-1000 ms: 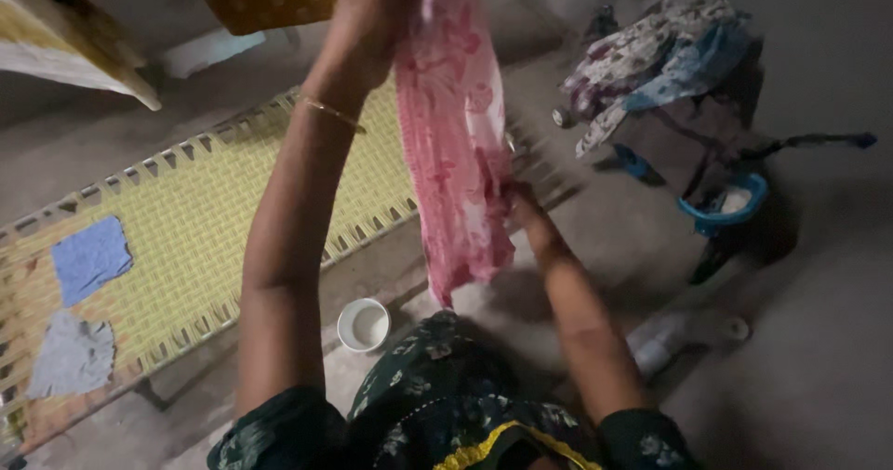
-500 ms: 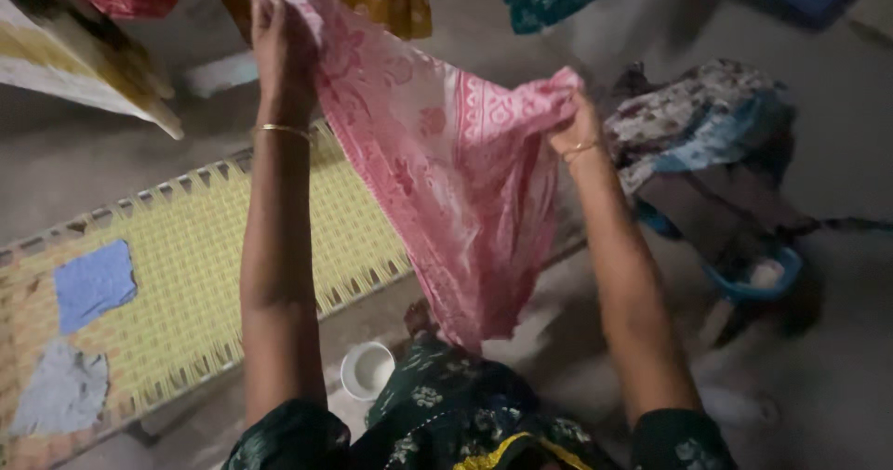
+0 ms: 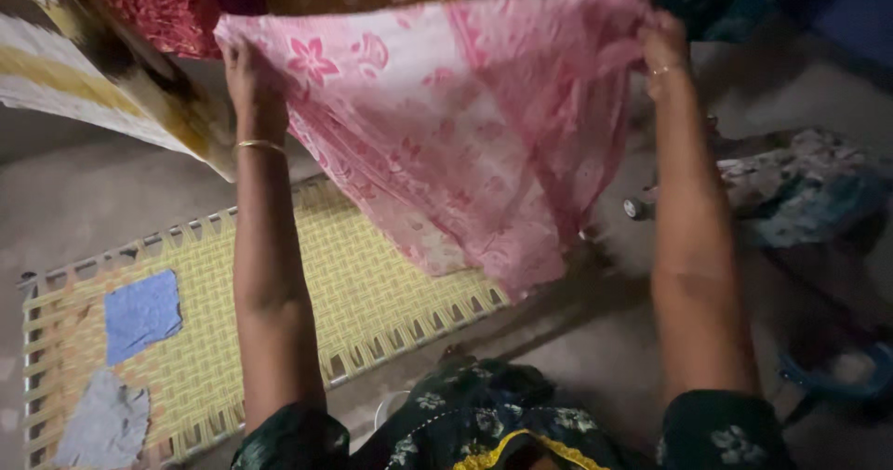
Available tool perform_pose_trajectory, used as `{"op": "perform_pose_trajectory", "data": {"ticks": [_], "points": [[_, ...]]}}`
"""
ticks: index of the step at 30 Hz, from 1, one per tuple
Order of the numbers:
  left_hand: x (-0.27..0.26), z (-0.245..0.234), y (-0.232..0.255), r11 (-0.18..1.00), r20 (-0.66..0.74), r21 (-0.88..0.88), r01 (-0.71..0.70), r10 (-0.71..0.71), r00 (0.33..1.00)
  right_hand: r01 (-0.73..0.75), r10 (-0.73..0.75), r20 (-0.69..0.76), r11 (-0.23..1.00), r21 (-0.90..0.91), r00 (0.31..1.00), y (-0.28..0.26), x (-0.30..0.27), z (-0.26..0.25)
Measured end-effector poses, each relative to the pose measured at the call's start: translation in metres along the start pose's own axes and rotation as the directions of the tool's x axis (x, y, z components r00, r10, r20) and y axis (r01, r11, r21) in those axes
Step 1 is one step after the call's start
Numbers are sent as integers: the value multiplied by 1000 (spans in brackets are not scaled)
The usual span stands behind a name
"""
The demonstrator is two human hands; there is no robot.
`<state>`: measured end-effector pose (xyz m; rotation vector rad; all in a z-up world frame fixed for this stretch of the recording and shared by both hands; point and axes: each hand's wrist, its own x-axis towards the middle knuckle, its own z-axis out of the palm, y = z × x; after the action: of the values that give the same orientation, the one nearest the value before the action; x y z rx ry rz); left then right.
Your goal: The person unfolds and shakes out items of clothing by hand, including a patterned towel and a pink garment, and hangs them onto a clothesline.
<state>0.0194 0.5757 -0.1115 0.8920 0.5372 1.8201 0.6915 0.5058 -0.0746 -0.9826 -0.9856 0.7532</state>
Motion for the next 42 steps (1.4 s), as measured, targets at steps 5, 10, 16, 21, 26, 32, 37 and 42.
{"op": "perform_pose_trajectory", "data": {"ticks": [5,10,16,21,26,32,37,42], "points": [[-3,-57,-6,991,-52,31,131,-130,990,-399,400,6,916,-31,917,29,-13,-43],[-18,-79,-21,908,-181,303,290,-244,953,-594,593,-31,803,-52,804,64,-28,-42],[-8,-136,-1,68,89,994,-88,-10,996,-561,503,-253,769,-305,827,61,-32,-57],[-2,-154,23,376,77,926,-39,-86,993,-602,508,-375,774,-197,776,50,-24,-75],[-13,-158,37,473,130,879,63,-364,922,-804,823,127,568,-177,554,68,-26,-82],[-12,-125,38,507,189,861,27,-369,910,-446,793,-252,27,-895,555,85,-33,-87],[-4,-114,30,271,119,962,39,-543,831,-657,764,-129,440,-612,632,90,-19,-97],[5,-112,-6,-238,122,913,-330,-614,780,-649,556,376,737,189,741,102,-9,-97]]}}
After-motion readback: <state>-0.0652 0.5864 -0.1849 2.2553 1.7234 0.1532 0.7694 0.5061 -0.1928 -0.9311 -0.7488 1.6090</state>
